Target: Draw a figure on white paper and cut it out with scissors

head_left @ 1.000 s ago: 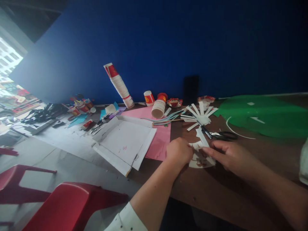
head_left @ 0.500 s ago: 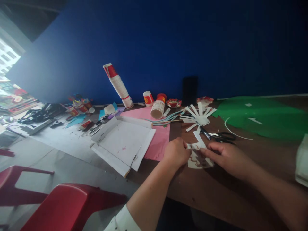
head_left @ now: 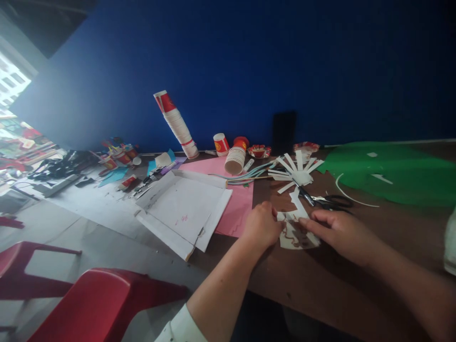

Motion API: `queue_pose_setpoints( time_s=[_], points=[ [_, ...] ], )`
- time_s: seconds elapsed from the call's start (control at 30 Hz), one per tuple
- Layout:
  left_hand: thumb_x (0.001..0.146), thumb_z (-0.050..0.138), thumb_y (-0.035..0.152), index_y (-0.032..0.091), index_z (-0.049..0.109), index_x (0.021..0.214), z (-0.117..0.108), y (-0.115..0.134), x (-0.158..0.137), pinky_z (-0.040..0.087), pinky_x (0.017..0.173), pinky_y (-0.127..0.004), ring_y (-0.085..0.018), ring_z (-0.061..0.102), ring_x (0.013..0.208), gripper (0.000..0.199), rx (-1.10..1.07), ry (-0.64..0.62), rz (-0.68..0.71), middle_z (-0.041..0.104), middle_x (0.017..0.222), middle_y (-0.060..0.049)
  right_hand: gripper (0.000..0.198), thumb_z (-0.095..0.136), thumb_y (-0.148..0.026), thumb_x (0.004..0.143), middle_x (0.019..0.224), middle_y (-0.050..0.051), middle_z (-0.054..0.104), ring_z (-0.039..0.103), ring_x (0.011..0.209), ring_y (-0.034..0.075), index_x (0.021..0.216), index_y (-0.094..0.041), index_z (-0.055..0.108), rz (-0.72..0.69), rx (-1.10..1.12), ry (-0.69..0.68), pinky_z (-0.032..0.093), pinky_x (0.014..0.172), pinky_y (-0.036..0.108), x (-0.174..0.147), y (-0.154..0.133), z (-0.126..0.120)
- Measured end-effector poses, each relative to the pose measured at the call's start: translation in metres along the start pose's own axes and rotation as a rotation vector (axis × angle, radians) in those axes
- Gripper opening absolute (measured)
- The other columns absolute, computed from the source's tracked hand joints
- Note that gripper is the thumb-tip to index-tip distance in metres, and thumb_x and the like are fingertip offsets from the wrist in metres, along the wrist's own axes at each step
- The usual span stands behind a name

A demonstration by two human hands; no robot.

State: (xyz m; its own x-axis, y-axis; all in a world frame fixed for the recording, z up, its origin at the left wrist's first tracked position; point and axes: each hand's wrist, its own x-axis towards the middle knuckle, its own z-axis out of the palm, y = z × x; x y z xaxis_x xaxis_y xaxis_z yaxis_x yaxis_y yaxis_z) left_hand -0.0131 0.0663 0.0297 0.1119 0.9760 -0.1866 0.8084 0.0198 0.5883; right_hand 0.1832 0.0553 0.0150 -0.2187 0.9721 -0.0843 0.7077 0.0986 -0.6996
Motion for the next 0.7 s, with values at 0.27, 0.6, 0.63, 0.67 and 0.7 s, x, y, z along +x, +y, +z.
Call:
queue_pose_setpoints(
  time_s=[0.27, 0.6, 0.63, 0.67, 0.7],
  points=[
    [0.087, 0.065, 0.020, 0.020, 0.078, 0.090, -0.0021, -0.0026, 0.0001, 0.052, 0.084, -0.025, -0.020, 0.070, 0.095, 0.014, 0.046, -0.032, 0.068, 0.078, 0.103, -0.006, 0.061, 0.045, -0.076, 0.086, 0.058, 0.001, 0.059, 0.053, 0.059, 0.018, 0.061, -0.024, 0.061, -0.020, -0.024, 0.013, 0.039, 0.055, 0.029, -0.0007, -0.0026, -0.0010],
    [0.087, 0.061, 0.019, 0.019, 0.082, 0.096, -0.0026, -0.0018, 0.0008, 0.052, 0.087, -0.025, -0.021, 0.071, 0.100, 0.022, 0.086, -0.027, 0.081, 0.079, 0.106, -0.008, 0.056, 0.045, -0.072, 0.088, 0.060, 0.001, 0.058, 0.054, 0.062, 0.019, 0.062, -0.024, 0.058, -0.002, -0.032, -0.002, 0.038, 0.058, 0.030, -0.0003, 0.0010, 0.0000],
    [0.087, 0.061, 0.019, 0.019, 0.082, 0.097, -0.0023, -0.0016, 0.0007, 0.052, 0.088, -0.026, -0.022, 0.071, 0.100, 0.022, 0.093, -0.028, 0.080, 0.079, 0.106, -0.008, 0.056, 0.046, -0.072, 0.088, 0.060, 0.001, 0.058, 0.053, 0.061, 0.019, 0.062, -0.024, 0.058, 0.004, -0.033, -0.003, 0.038, 0.058, 0.030, -0.0009, 0.0004, -0.0004],
    [0.087, 0.061, 0.019, 0.019, 0.082, 0.097, -0.0020, -0.0016, 0.0008, 0.052, 0.088, -0.026, -0.022, 0.071, 0.101, 0.023, 0.098, -0.028, 0.080, 0.079, 0.106, -0.008, 0.056, 0.046, -0.072, 0.087, 0.059, 0.001, 0.057, 0.053, 0.060, 0.019, 0.061, -0.024, 0.057, 0.010, -0.032, -0.003, 0.038, 0.057, 0.031, -0.0015, -0.0003, -0.0008],
    [0.087, 0.061, 0.019, 0.019, 0.082, 0.097, -0.0016, -0.0017, 0.0009, 0.052, 0.089, -0.026, -0.022, 0.071, 0.101, 0.023, 0.102, -0.027, 0.082, 0.079, 0.106, -0.009, 0.055, 0.046, -0.072, 0.086, 0.059, 0.001, 0.057, 0.052, 0.060, 0.019, 0.061, -0.024, 0.057, 0.016, -0.029, -0.004, 0.038, 0.057, 0.031, -0.0020, -0.0011, -0.0012]
  ],
)
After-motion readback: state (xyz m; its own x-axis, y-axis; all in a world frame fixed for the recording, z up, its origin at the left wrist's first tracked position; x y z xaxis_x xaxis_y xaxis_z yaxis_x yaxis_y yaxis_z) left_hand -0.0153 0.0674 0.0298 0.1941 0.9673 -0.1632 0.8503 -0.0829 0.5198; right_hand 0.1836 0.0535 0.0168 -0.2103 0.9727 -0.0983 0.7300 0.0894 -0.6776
